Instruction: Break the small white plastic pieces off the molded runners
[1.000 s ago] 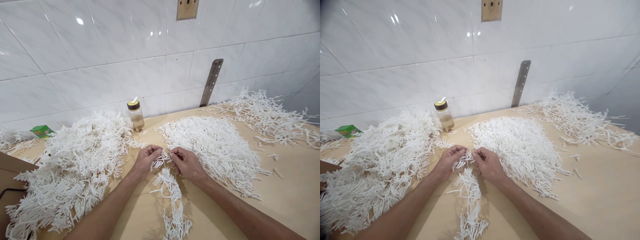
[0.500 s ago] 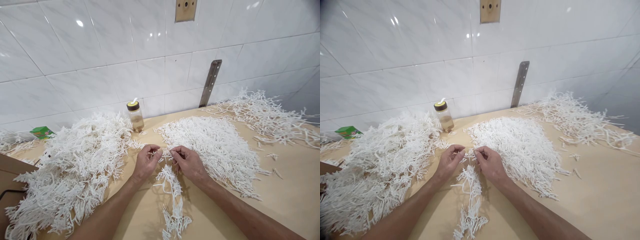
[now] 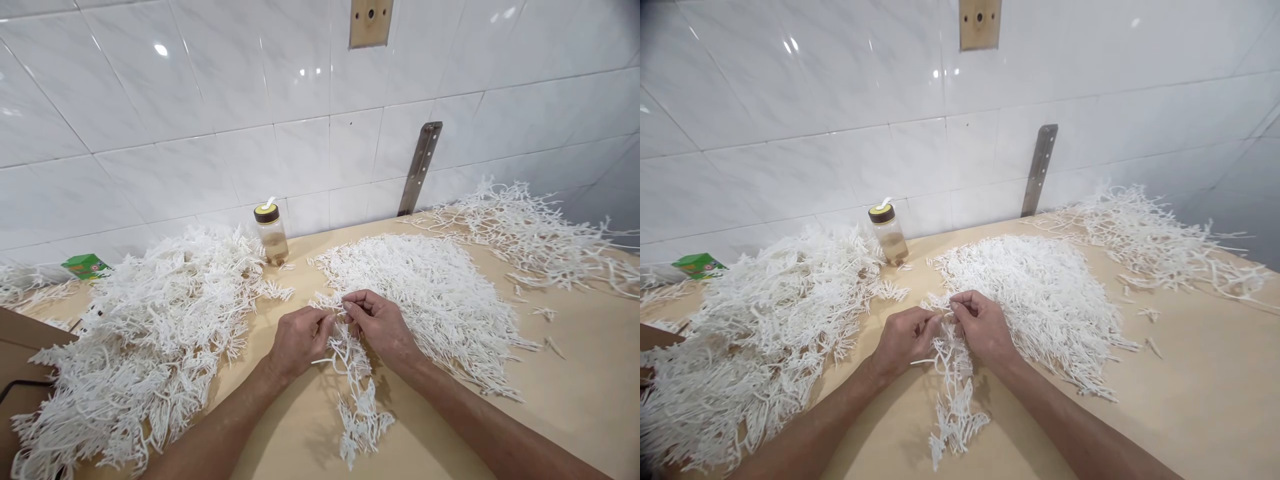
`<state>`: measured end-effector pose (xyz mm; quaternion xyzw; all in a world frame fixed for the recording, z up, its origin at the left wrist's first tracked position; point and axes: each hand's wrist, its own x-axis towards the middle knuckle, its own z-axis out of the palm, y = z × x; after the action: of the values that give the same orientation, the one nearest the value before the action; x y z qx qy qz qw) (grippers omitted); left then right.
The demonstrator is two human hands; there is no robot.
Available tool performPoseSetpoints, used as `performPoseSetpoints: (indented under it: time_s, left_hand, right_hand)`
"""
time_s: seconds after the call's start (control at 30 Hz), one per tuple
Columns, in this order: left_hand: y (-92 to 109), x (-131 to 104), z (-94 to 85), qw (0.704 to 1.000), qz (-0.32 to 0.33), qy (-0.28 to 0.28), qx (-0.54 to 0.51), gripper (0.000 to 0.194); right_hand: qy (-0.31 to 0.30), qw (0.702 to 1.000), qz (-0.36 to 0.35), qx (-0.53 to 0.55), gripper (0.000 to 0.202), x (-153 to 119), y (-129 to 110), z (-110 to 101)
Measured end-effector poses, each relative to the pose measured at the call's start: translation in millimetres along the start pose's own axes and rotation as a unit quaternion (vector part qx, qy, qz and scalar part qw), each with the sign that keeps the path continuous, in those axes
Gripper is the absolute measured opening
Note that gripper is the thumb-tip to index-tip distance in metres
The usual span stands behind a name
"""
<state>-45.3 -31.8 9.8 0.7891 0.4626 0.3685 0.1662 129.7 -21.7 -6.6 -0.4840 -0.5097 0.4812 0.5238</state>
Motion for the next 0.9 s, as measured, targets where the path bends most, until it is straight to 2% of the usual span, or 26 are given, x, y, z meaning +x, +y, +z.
performPoseSetpoints:
  time_s: [0.13,0.27,0.37,0.47,0.63,0.77,0.9]
  left_hand:
    - [2,4,-0.3,0.991,-0.118,-0.005,-0.06,0.037]
    - [5,6,5.2,0.967,-0.188,-0.02,-0.173,0.039]
    - [8,6,8.8,0.937,-0.223,-0.01,-0.27,0.036]
    - [14,7,7.2,0.892,-0.26,-0.002,-0.37,0.036]
    - [18,8,5.3,0.839,-0.308,0.026,-0.447,0.034]
    - [12,8,8.5,0.816,-0.315,0.058,-0.481,0.033]
    - [9,8,7.2,0.796,-0.322,0.052,-0.509,0.034]
  right_hand:
    - [-0.006,1.0,-0.007,0.021,0.032,1,4,1]
    - [-0.012,0.999,-0.012,0.031,0.028,1,5,0]
    - [-0.013,0.999,-0.008,0.039,0.026,1,4,0]
    - [-0.015,0.999,0.007,0.043,0.026,0,2,1]
    - [-0.027,0.998,0.025,0.051,0.027,-2,2,5]
    - [-0.036,0.998,0.031,0.042,0.029,-4,4,7]
    - [-0.031,0.998,0.032,0.039,0.031,-5,5,8]
